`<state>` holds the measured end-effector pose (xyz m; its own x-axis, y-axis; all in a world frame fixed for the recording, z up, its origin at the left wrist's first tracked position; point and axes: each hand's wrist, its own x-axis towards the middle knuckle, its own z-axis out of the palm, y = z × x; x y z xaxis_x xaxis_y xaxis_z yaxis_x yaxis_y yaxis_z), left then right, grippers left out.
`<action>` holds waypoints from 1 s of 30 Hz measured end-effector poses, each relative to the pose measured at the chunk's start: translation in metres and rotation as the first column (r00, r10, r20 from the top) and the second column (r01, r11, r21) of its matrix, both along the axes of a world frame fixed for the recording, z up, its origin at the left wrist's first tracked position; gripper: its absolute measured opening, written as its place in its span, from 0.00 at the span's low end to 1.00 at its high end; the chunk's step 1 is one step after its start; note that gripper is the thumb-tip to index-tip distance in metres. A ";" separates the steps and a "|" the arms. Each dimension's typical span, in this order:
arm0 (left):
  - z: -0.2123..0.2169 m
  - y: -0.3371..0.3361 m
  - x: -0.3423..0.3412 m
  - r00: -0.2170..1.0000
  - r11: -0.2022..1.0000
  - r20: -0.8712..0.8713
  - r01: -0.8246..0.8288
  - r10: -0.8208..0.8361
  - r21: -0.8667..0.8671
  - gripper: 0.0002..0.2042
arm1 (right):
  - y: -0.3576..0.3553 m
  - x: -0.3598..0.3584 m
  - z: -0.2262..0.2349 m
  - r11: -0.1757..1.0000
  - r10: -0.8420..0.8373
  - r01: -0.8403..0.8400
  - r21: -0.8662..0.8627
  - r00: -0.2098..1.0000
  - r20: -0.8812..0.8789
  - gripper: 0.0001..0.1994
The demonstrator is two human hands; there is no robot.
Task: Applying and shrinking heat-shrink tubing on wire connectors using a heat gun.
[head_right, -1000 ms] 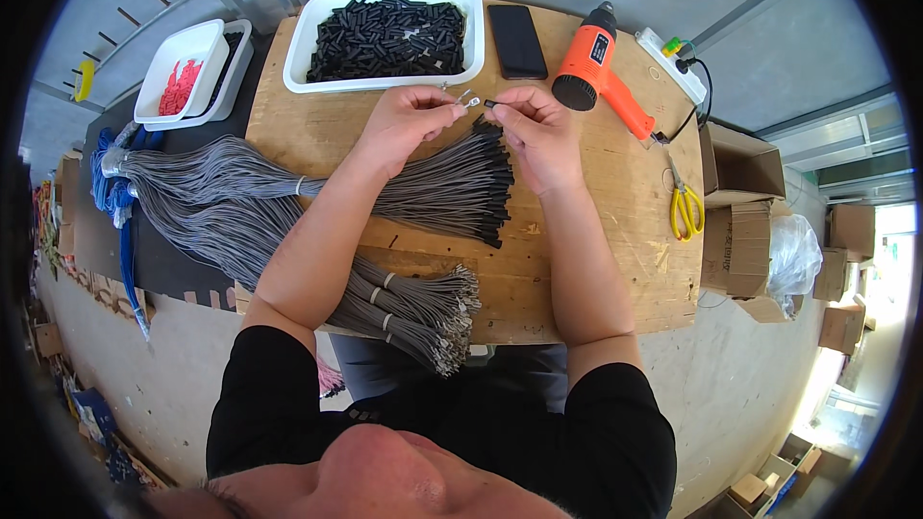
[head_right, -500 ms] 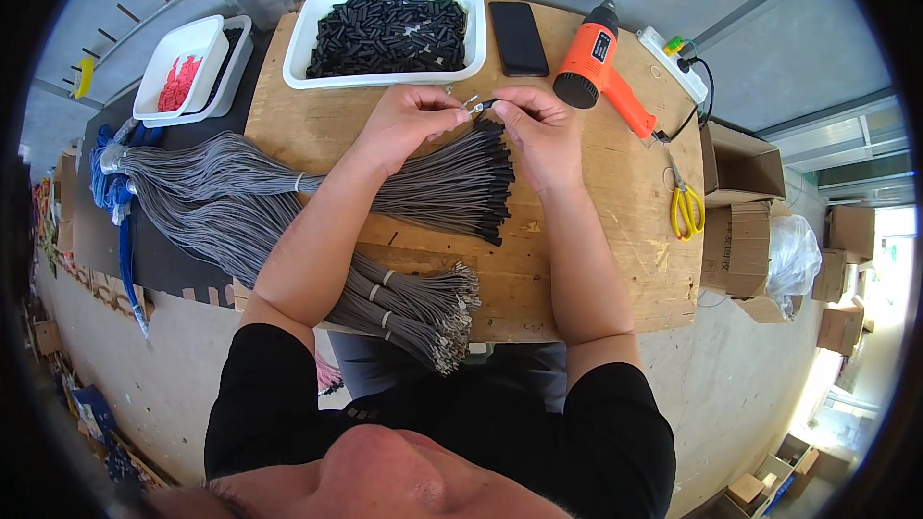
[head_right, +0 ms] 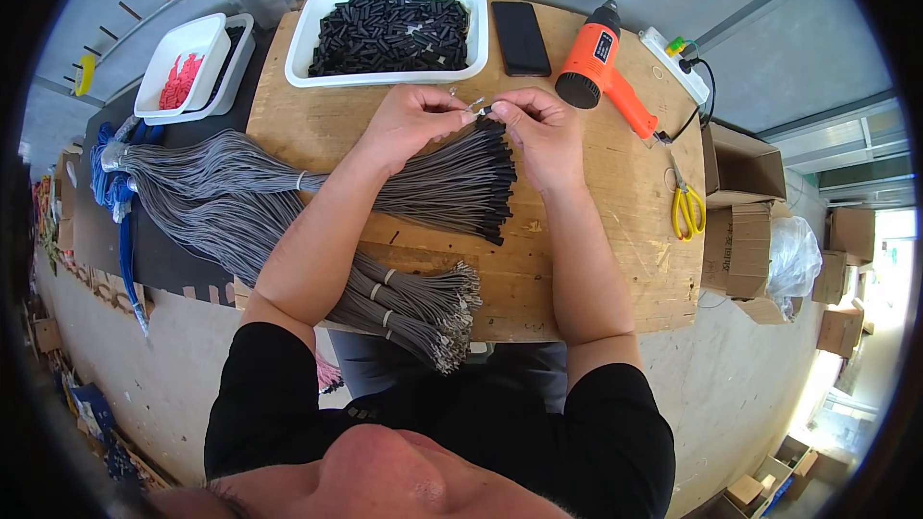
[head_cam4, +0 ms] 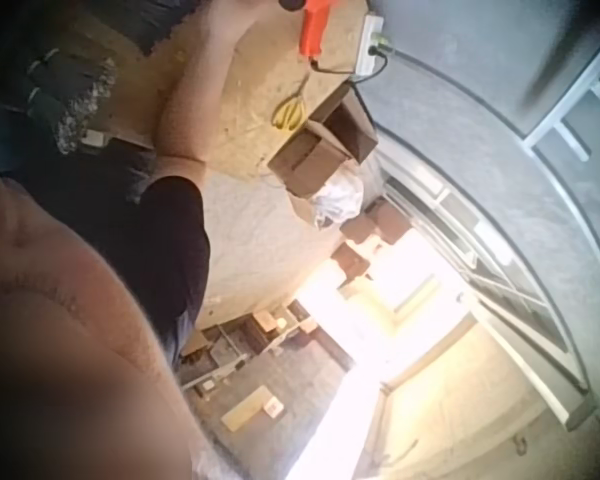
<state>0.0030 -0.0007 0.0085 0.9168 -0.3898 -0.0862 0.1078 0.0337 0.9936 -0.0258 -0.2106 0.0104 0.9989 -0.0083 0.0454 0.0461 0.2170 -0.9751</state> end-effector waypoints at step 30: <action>-0.002 -0.002 0.001 1.000 1.000 -0.019 0.005 -0.005 -0.014 0.09 | -0.012 0.008 -0.010 0.929 0.241 -0.176 0.325 0.955 -0.171 0.07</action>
